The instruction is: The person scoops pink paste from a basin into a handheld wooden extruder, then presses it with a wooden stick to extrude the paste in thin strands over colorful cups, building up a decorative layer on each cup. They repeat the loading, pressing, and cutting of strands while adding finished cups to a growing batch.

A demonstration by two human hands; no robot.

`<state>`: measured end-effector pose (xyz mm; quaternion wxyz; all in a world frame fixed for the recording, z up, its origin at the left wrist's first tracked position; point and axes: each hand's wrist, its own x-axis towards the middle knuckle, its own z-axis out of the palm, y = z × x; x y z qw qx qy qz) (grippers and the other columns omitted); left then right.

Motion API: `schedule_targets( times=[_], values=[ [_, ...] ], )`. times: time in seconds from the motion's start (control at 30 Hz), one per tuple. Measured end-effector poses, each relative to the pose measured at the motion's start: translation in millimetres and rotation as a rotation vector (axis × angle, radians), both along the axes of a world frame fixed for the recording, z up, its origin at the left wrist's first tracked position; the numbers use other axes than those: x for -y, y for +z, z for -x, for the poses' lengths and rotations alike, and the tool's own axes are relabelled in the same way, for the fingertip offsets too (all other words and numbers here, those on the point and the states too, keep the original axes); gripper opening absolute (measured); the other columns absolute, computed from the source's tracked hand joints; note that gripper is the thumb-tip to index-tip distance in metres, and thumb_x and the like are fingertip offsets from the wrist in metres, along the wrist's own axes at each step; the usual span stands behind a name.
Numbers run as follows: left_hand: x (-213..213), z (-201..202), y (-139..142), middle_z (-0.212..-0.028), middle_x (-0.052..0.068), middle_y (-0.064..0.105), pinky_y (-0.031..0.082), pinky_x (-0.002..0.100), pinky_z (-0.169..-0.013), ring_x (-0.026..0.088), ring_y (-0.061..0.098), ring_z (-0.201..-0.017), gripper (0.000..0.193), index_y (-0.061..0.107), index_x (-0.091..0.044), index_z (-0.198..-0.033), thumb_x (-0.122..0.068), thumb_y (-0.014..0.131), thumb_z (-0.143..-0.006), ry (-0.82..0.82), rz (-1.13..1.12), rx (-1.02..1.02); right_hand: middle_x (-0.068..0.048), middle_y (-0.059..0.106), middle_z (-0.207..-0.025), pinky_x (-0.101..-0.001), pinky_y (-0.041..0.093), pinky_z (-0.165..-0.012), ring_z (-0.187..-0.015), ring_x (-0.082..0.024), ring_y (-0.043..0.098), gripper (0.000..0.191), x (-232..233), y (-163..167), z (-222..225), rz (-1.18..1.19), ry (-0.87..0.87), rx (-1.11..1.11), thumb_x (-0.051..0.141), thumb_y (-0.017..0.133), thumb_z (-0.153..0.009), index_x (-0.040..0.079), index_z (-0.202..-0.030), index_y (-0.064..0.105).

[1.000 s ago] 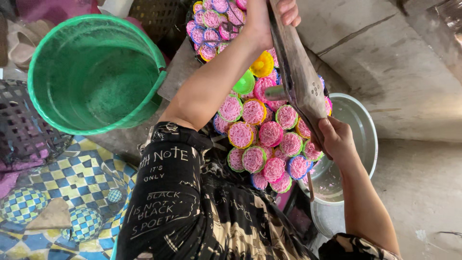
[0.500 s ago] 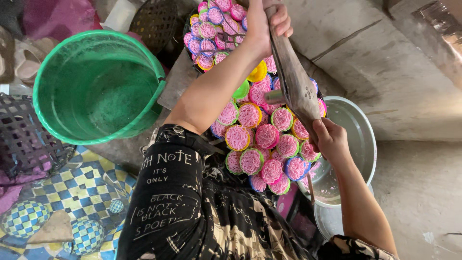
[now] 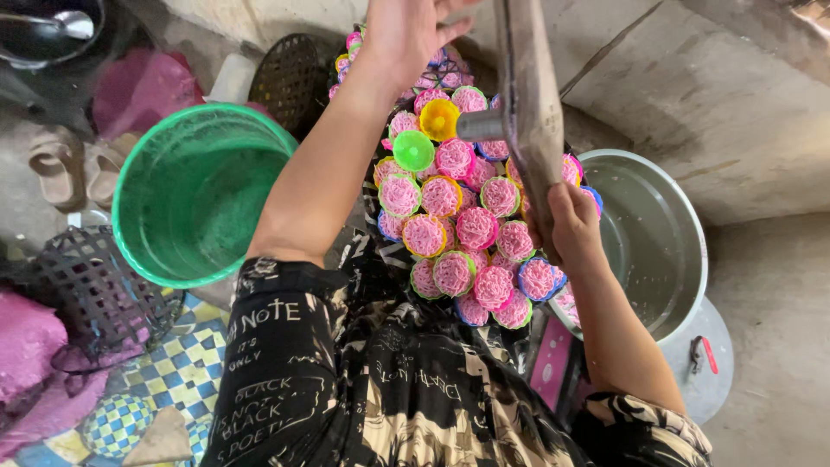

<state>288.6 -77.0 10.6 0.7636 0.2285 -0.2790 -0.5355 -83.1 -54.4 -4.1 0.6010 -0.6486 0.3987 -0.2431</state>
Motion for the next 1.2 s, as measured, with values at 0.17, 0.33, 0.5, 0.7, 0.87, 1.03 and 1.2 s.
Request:
schedule_targets(
  times=[0.17, 0.33, 0.5, 0.7, 0.87, 1.03, 1.2],
  values=[
    [-69, 58, 48, -0.126, 0.017, 0.065, 0.048, 0.041, -0.094, 0.031, 0.059, -0.114, 0.047, 0.059, 0.003, -0.124, -0.026, 0.057, -0.088, 0.018, 0.392, 0.809, -0.009, 0.060, -0.071, -0.0311, 0.042, -0.043, -0.050, -0.017, 0.054, 0.054, -28, 11, 25, -0.021, -0.037, 0.264, 0.054, 0.041, -0.110, 0.002, -0.108, 0.055],
    [-79, 154, 68, -0.093, 0.018, 0.069, 0.053, 0.046, -0.085, 0.038, 0.067, -0.093, 0.039, 0.064, 0.000, -0.093, -0.020, 0.082, -0.065, 0.597, 0.083, 1.737, -0.011, 0.065, -0.077, -0.0315, 0.048, -0.049, -0.056, -0.018, 0.060, 0.069, -60, 21, 36, 0.033, 0.022, 0.189, 0.062, 0.038, -0.106, -0.002, -0.116, 0.062],
    [-96, 176, 67, -0.079, 0.014, 0.068, 0.053, 0.048, -0.076, 0.036, 0.069, -0.079, 0.029, 0.063, -0.004, -0.083, -0.023, 0.083, -0.072, 0.736, 0.305, 1.780, -0.009, 0.067, -0.107, -0.0338, 0.053, -0.085, -0.096, -0.019, 0.065, 0.081, -32, 89, 43, 0.638, 0.110, 0.140, 0.066, 0.041, -0.106, -0.007, -0.133, 0.061],
    [-110, 230, 83, -0.083, 0.014, 0.073, 0.055, 0.049, -0.070, 0.035, 0.071, -0.080, 0.015, 0.070, -0.008, -0.088, -0.017, 0.076, -0.078, 0.435, 0.311, 1.861, -0.015, 0.049, -0.116, -0.0400, 0.043, -0.089, -0.106, -0.030, 0.052, 0.049, -65, 158, 47, 1.512, -0.173, -0.286, 0.027, 0.064, -0.109, -0.003, -0.146, 0.053],
    [-142, 225, 120, -0.088, 0.018, 0.073, 0.057, 0.047, -0.077, 0.037, 0.072, -0.087, 0.027, 0.076, -0.006, -0.086, -0.029, 0.075, -0.072, -0.375, 0.226, 2.054, -0.026, 0.056, -0.101, -0.0510, 0.051, -0.077, -0.089, -0.042, 0.058, 0.056, -138, 184, 51, 1.702, 0.210, -0.252, 0.009, 0.083, -0.073, -0.007, -0.118, 0.053],
    [-220, 243, 103, -0.085, 0.019, 0.073, 0.058, 0.048, -0.072, 0.036, 0.074, -0.082, 0.017, 0.072, -0.006, -0.085, -0.017, 0.071, -0.073, -0.283, 0.232, 2.077, -0.003, 0.063, -0.084, -0.0312, 0.050, -0.066, -0.070, -0.014, 0.064, 0.071, -146, 181, 86, 1.115, 0.318, -0.090, 0.003, 0.080, -0.079, -0.004, -0.126, 0.027],
    [-258, 204, 75, -0.079, 0.015, 0.072, 0.056, 0.048, -0.068, 0.035, 0.072, -0.076, 0.014, 0.069, -0.008, -0.083, -0.020, 0.076, -0.081, 0.037, 0.345, 2.038, -0.004, 0.064, -0.081, -0.0282, 0.050, -0.064, -0.068, -0.014, 0.063, 0.050, -138, 161, 128, 0.759, 0.170, -0.150, 0.003, 0.077, -0.077, 0.000, -0.114, 0.043]
  ],
)
